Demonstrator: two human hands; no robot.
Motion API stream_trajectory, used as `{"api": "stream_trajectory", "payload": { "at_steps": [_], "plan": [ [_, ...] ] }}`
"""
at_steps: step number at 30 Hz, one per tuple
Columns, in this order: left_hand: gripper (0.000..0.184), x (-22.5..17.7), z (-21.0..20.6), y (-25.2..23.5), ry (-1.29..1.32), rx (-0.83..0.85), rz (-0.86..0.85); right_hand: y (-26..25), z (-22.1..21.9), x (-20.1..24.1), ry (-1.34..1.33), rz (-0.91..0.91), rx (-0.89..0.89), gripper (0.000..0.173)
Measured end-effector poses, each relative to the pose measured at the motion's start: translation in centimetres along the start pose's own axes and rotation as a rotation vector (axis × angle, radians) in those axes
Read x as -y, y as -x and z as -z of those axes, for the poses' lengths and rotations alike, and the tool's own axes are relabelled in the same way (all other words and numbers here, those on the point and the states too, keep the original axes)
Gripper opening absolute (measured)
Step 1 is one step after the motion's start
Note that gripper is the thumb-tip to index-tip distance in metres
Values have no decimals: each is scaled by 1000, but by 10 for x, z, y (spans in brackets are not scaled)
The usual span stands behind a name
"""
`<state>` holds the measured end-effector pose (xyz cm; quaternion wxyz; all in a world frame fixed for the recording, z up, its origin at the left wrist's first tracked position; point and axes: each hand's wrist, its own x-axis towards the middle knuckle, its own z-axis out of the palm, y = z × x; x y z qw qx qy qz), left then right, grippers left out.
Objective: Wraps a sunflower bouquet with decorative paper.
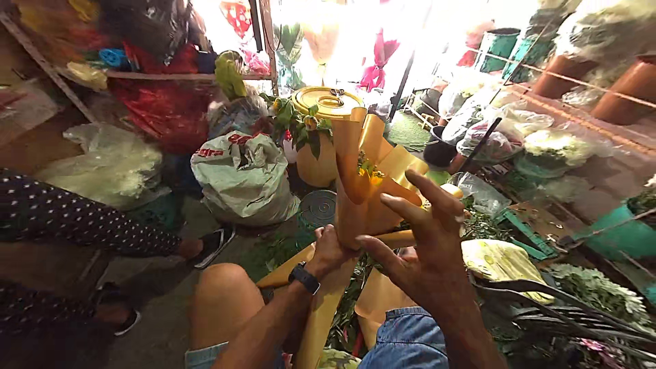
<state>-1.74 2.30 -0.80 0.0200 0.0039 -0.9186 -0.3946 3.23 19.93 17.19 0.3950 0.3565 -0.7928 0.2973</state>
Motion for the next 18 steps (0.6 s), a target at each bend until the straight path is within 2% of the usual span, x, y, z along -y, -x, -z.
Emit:
{"api": "stream_trajectory", "payload": {
  "at_steps": [4,7,12,18],
  "plan": [
    [87,0,-2,-4,-107,3,6,-34,-9,-1,199,78,214,37],
    [88,1,1,-5,-108,8,10,-49,-17,-7,116,36,311,32],
    [76,0,-1,-5,-71,12,7,-69,-26,-21,-68,-64,319,24],
    [85,6,-15,-4,14,4,40,-82,-36,-29,-83,-126,372,22]
  ]
}}
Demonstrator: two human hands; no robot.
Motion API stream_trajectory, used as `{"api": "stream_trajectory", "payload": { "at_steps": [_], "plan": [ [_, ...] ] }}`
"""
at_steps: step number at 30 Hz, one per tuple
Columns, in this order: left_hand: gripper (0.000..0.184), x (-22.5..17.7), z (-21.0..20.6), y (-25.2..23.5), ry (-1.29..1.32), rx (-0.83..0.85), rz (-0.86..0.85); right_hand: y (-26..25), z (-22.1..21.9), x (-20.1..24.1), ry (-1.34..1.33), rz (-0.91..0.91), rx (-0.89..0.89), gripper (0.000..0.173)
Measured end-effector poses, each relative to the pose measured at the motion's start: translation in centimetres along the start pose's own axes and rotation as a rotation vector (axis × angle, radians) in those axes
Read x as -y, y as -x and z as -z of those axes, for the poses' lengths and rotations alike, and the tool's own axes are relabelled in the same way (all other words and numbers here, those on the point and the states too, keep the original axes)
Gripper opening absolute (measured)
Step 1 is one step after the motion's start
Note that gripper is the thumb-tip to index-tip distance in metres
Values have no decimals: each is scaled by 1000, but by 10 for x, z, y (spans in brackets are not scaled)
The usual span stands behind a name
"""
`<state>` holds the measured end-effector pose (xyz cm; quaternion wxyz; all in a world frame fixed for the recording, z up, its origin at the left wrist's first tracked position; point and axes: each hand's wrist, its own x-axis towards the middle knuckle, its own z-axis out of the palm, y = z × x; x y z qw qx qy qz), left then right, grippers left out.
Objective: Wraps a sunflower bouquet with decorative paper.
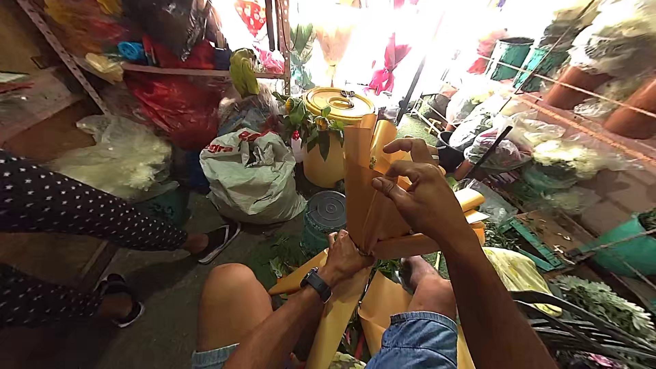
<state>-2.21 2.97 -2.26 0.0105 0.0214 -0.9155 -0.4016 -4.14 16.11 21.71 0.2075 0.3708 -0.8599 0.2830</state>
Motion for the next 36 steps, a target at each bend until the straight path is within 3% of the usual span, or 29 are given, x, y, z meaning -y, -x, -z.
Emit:
{"api": "stream_trajectory", "payload": {
  "at_steps": [6,9,12,15,19,22,25,29,33,36],
  "plan": [
    [79,9,-9,3,156,31,-20,-8,-7,-9,3,5,72,22],
    [76,21,-8,-3,371,80,-36,-3,26,1,-32,2,71,41],
    [73,38,-8,-15,691,160,-1,22,67,-5,-182,82,-93,44],
    [66,61,-16,-36,883,228,44,64,71,-48,-349,82,-298,36],
    [61,95,-33,-64,948,229,115,132,4,-132,-519,-295,-425,30],
    [57,115,-49,-84,926,181,209,170,-70,-174,-636,-714,-320,29],
    [56,126,-59,-108,932,138,302,177,-135,-198,-673,-960,-131,29],
    [61,136,-70,-135,968,114,367,150,-212,-220,-727,-1037,115,33],
    [78,151,-80,-137,545,-34,519,139,-289,-243,-726,-1031,291,44],
    [61,160,-86,-121,440,-170,556,144,-317,-245,-757,-1059,316,49]
  ]
}}
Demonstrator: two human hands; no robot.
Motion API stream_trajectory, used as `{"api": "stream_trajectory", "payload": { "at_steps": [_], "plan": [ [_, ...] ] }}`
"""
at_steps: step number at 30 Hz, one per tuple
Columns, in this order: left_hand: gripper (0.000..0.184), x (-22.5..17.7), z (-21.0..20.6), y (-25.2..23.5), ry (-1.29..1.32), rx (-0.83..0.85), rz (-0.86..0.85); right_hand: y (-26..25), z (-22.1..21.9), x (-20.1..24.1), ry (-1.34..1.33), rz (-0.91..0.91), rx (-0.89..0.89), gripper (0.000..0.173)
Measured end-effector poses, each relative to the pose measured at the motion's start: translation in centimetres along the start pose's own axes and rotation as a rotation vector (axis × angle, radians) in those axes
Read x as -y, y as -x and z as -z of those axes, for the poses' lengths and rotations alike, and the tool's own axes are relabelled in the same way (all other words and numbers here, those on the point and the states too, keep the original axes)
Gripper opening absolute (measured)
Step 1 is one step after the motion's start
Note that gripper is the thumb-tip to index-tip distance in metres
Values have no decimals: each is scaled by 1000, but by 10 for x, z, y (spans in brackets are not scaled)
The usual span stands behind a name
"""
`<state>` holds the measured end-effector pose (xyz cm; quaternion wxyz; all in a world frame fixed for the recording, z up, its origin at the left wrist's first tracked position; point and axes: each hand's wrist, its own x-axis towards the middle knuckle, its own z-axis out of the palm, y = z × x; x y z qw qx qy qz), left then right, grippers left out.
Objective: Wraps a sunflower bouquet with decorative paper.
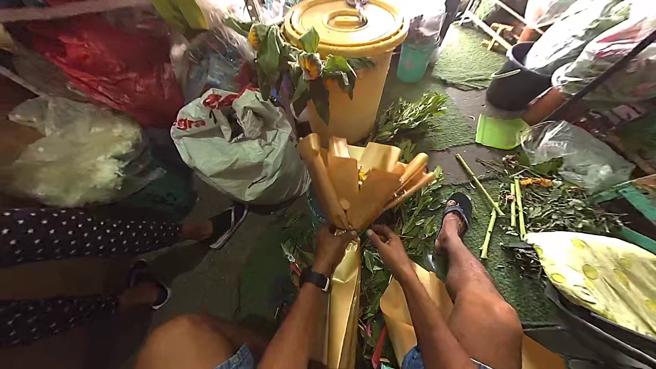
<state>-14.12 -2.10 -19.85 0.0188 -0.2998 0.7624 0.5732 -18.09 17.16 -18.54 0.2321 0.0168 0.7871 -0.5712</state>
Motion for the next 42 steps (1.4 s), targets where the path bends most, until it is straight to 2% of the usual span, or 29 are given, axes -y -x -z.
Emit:
{"api": "stream_trajectory", "payload": {
  "at_steps": [4,8,13,16,20,23,25,26,29,31,33,35,36,39,42],
  "plan": [
    [58,27,2,8,160,39,-79,1,-17,-11,-111,4,-1,51],
    [56,33,2,7,187,18,-91,4,-23,-10,-146,94,-20,50],
    [55,4,9,-8,106,-1,-171,-9,-22,16,-91,160,-5,48],
    [54,-15,13,-21,-15,-8,-94,-24,-20,22,-30,147,-2,41],
    [64,-22,20,-19,-260,2,-9,-33,-21,17,-20,82,28,35],
    [58,-15,36,-15,-146,24,-41,-36,-30,16,-63,49,-25,34],
    [52,-13,68,-9,-40,18,-7,-38,-31,22,-62,29,-46,35],
    [52,1,86,-5,-9,-2,33,-36,-31,22,-48,0,-50,36],
    [52,75,130,7,49,-152,177,-36,-29,12,-29,-81,-42,42],
    [49,123,142,4,0,-215,313,-42,-30,8,-52,-78,-34,42],
    [43,161,129,1,-94,-146,468,-47,-31,4,-50,-62,-46,37],
    [38,185,101,1,-244,15,553,-48,-32,3,-20,-52,-50,30],
    [42,197,86,2,-328,40,562,-48,-33,3,-3,-53,-51,28],
    [70,227,51,-6,-457,-38,537,-48,-31,5,40,-76,-48,27],
    [88,242,37,-29,-549,-57,600,-47,-25,9,37,-105,-48,26]
  ]
}}
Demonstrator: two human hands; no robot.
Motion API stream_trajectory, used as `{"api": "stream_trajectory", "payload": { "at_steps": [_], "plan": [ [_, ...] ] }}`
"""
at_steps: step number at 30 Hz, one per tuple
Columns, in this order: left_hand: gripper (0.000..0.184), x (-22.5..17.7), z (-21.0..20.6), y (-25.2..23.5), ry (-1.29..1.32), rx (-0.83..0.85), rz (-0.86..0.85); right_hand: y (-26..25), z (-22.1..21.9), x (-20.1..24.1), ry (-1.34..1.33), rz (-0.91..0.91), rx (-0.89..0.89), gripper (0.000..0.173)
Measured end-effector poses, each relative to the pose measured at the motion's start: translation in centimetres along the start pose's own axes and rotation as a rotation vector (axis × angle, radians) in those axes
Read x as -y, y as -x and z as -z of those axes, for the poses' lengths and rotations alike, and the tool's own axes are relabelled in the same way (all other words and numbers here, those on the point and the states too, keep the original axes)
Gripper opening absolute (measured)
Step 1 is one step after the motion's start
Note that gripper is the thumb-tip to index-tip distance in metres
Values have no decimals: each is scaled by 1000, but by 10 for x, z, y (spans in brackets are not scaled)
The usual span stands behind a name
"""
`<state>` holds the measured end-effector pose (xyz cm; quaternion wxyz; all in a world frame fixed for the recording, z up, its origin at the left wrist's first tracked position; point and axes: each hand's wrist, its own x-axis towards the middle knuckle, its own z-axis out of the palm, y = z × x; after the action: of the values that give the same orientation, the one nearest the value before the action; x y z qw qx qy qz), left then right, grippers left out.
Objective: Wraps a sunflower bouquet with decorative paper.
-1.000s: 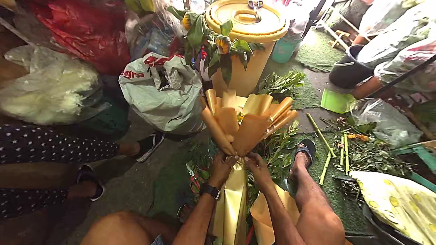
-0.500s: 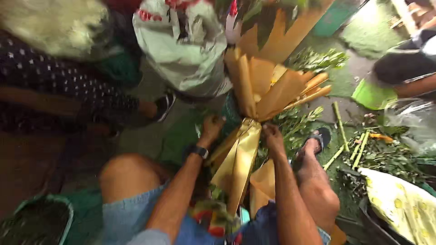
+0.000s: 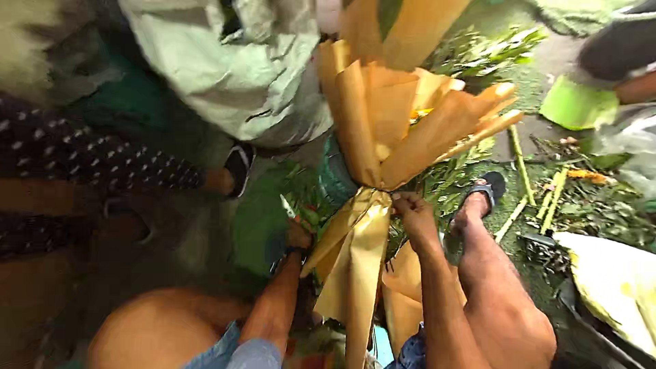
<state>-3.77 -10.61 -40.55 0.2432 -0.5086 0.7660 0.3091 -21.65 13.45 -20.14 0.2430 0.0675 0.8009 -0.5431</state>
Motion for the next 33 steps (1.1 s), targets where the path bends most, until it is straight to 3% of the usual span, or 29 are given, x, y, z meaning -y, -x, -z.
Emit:
{"api": "stream_trajectory", "payload": {
  "at_steps": [2,5,7,8,11,14,16,20,23,29,33],
  "plan": [
    [87,2,4,-14,51,10,1,2,2,5,-8,-20,5,24],
    [48,-6,47,-5,282,88,-39,2,7,9,-35,-62,26,22],
    [33,-11,89,16,438,192,-85,2,10,9,-65,-66,40,23],
    [31,-15,111,31,521,207,-119,2,11,9,-84,-58,46,22],
    [49,-30,177,103,549,228,-274,7,13,8,-119,-24,48,20],
    [59,-37,221,182,614,496,-541,12,16,7,-86,8,63,20],
    [65,-54,222,218,611,707,-644,15,17,4,-82,20,70,20],
    [40,-110,183,257,489,801,-477,17,11,-1,-165,16,77,22],
    [26,-142,166,255,509,768,-405,17,7,-2,-253,-27,80,25],
    [20,-172,157,241,619,767,-330,15,7,-3,-291,-31,88,24],
    [9,-178,147,245,609,615,-320,16,5,-1,-319,-55,23,23]
  ]
}}
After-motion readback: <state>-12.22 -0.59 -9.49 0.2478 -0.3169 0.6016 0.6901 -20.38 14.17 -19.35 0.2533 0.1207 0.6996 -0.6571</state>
